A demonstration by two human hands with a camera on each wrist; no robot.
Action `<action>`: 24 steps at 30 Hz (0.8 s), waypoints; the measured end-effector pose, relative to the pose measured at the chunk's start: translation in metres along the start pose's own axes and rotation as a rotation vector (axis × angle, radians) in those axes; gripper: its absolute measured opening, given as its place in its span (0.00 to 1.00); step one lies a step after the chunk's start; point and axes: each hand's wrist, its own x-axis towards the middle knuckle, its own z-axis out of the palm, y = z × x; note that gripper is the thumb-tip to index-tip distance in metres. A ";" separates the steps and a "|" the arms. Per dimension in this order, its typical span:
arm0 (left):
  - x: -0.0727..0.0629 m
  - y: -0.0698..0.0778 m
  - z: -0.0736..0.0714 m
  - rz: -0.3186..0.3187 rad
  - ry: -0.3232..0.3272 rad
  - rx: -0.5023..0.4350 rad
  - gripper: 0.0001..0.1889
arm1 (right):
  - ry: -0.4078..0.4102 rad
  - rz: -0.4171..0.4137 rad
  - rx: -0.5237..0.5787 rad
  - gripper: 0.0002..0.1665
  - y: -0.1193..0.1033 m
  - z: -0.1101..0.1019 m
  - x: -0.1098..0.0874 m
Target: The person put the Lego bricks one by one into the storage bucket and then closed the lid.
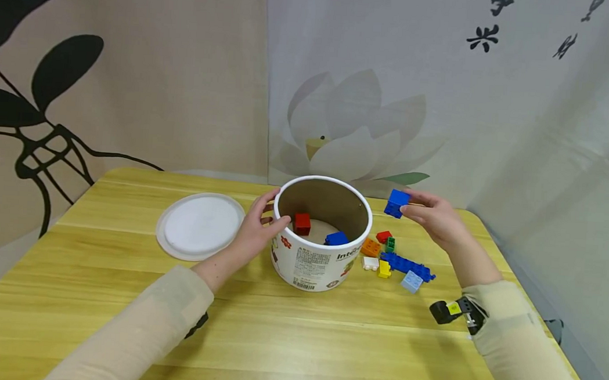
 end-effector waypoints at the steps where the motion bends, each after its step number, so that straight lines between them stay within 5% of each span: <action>1: 0.000 0.000 0.000 0.000 0.000 0.000 0.34 | -0.008 -0.011 0.006 0.37 -0.003 0.003 0.000; 16: -0.001 0.002 0.000 -0.014 -0.002 0.003 0.34 | -0.123 -0.122 0.051 0.30 -0.029 0.047 0.000; 24: 0.000 0.001 0.000 -0.018 -0.001 0.006 0.34 | -0.162 -0.095 -0.063 0.30 -0.032 0.065 0.002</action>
